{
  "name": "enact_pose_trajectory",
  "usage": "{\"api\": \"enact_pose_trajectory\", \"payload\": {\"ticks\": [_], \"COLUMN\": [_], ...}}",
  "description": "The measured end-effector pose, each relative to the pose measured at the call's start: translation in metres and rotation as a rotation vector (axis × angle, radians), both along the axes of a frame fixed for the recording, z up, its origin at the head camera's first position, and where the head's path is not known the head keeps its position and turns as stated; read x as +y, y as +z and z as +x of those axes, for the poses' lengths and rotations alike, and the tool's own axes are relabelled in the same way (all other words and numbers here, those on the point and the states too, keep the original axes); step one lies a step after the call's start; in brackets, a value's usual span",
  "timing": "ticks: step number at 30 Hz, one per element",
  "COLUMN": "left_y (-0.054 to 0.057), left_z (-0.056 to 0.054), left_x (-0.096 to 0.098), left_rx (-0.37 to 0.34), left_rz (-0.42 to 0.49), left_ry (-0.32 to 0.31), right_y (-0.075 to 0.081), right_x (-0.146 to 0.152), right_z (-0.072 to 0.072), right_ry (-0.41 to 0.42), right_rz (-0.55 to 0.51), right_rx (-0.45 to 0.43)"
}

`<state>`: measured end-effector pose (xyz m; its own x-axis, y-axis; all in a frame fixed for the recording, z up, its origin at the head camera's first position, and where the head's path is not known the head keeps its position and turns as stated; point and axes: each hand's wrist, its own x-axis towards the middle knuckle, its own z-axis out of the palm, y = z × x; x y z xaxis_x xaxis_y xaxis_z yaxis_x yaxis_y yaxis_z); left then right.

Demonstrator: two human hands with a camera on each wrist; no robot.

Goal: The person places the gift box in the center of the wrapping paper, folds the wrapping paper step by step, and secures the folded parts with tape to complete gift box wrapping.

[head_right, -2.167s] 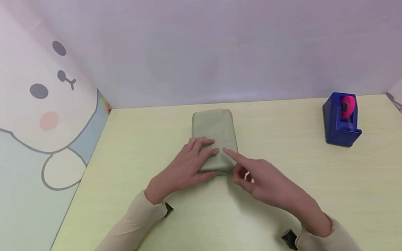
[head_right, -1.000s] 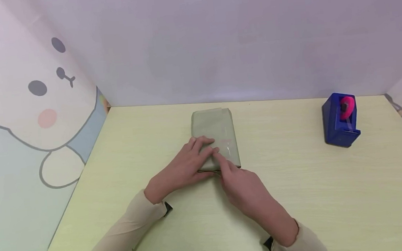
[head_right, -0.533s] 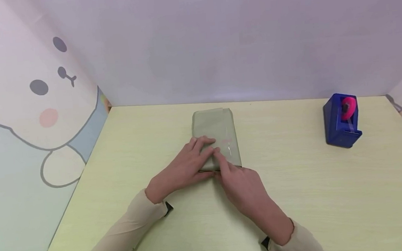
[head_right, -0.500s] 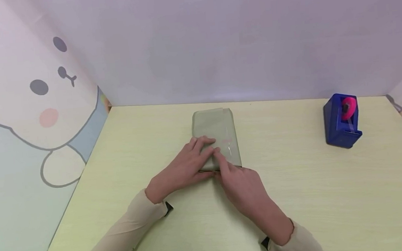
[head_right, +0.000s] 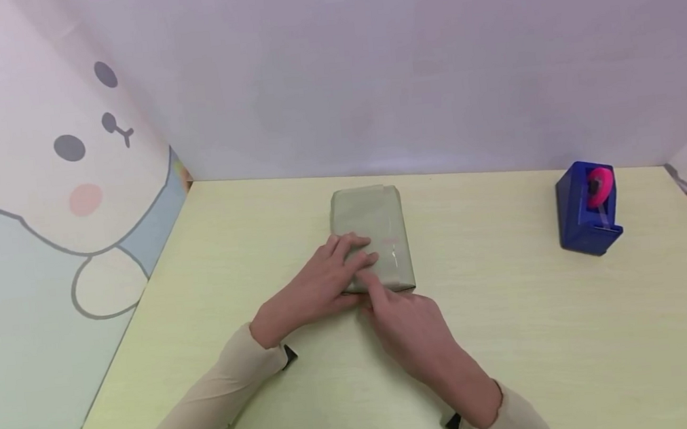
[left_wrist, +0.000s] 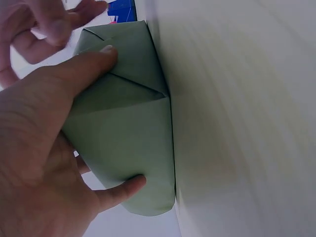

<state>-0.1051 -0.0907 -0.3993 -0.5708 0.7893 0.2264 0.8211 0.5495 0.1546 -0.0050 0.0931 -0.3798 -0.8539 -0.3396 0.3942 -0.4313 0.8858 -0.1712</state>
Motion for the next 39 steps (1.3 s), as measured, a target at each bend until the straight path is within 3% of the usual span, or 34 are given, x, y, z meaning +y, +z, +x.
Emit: {"api": "enact_pose_trajectory", "payload": {"ticks": [3, 11, 19, 25, 33, 39], "left_y": [0.0, 0.0, -0.001, -0.001, 0.001, 0.002], "left_z": [0.0, 0.0, -0.001, -0.001, 0.0, 0.0], "left_x": [0.0, 0.0, 0.0, 0.0, 0.0, 0.001], "left_rx": [0.002, -0.004, -0.007, 0.0, -0.021, -0.032], "left_rz": [-0.01, -0.006, 0.0, -0.008, -0.02, -0.034], "left_ry": [0.008, 0.013, 0.005, 0.004, 0.011, 0.02], "right_y": [0.001, -0.006, -0.006, -0.005, -0.006, -0.008], "right_x": [-0.001, 0.0, -0.004, -0.006, -0.002, 0.002], "right_z": [0.0, -0.006, -0.008, -0.006, -0.011, -0.014], "right_ry": [0.033, 0.0, -0.064, -0.08, -0.047, -0.016], "right_rz": [-0.053, -0.005, 0.022, 0.074, 0.129, 0.161], "right_rx": [-0.008, 0.131, 0.106, 0.144, 0.278, 0.281]}}
